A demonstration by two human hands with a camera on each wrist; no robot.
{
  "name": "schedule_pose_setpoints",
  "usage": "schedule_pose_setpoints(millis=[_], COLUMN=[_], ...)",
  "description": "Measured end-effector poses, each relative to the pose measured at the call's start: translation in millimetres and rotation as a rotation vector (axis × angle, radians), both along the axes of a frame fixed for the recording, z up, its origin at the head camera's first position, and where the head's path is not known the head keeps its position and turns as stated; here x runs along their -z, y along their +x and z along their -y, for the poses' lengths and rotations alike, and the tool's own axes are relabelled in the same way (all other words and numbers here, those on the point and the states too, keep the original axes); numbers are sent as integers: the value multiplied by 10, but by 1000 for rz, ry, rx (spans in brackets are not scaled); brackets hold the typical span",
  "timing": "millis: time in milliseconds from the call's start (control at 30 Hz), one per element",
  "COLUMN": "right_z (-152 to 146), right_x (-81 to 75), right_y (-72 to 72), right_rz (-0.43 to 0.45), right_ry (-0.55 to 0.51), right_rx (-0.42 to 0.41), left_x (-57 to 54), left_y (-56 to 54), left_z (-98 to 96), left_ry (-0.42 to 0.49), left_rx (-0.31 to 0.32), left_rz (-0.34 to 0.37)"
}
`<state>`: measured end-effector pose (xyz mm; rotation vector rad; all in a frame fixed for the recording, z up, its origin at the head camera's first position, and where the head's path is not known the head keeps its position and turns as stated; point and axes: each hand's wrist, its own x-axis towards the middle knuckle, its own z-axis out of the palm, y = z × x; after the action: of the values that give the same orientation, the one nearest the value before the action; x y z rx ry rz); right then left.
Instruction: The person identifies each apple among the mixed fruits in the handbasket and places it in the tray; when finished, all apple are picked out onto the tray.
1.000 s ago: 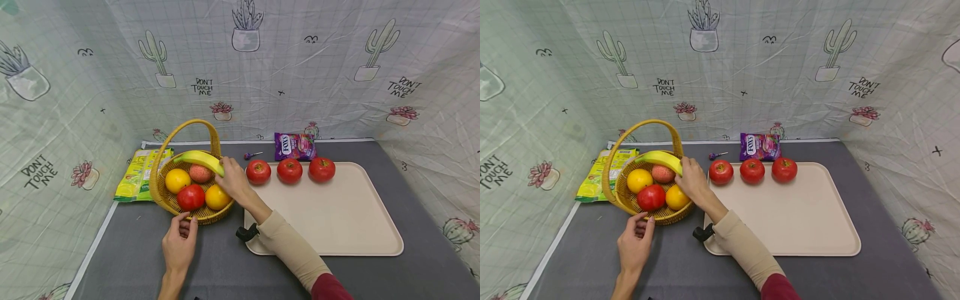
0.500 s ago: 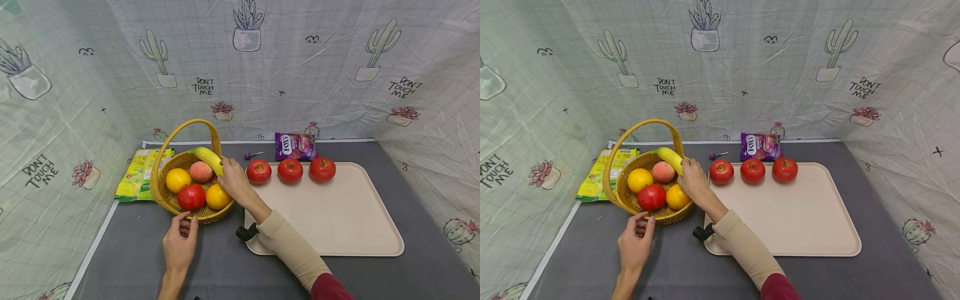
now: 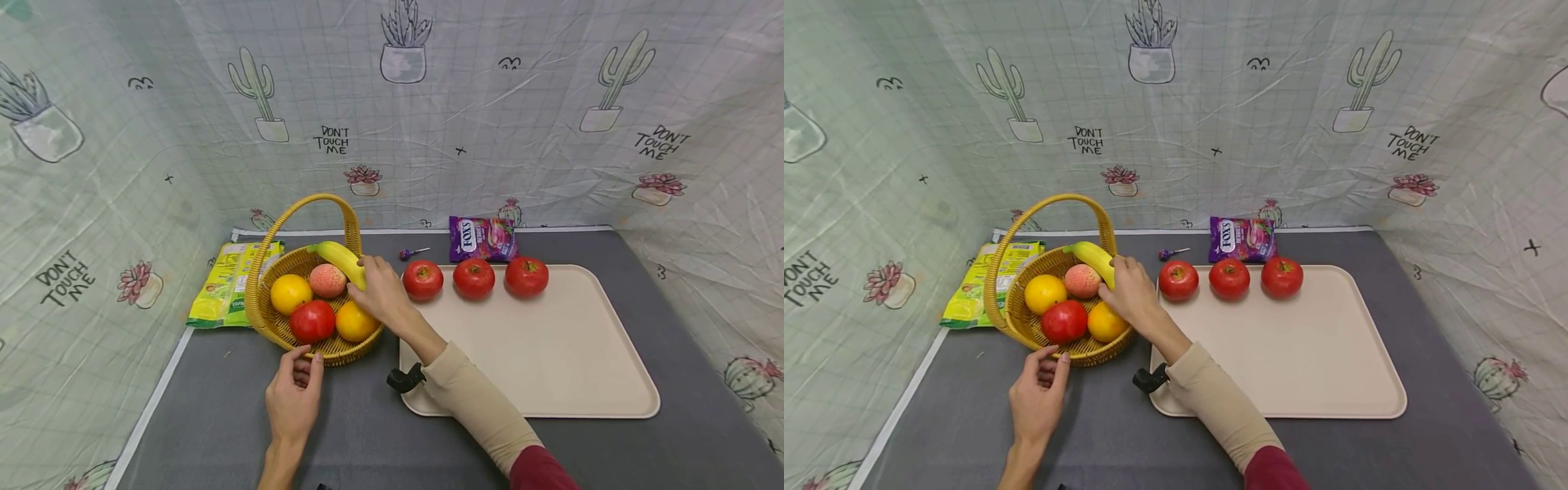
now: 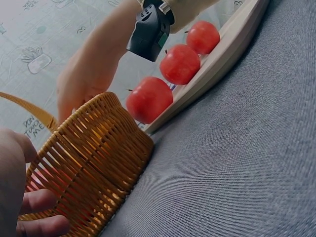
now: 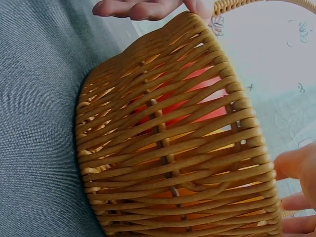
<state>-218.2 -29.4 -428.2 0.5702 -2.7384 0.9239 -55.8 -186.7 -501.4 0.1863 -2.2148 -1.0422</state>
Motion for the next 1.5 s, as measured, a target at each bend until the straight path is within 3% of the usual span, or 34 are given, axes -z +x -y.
schedule_pose_setpoints(millis=[300,467,933,1500], right_z=[30,74,201,319], right_x=[-116,-164,-84,12], right_y=[38,79,99,81], right_rz=[48,52,112,165], right_ry=[51,75,95,178], right_rx=[-48,-115,-360,-484], left_x=[1,3,15,9], left_y=[-10,-17,-20,-15], left_z=[-4,2,6,1], left_ry=[7,10,2,-8], left_rx=[13,17,23,-5], left_rz=[-21,-22,-27,-3])
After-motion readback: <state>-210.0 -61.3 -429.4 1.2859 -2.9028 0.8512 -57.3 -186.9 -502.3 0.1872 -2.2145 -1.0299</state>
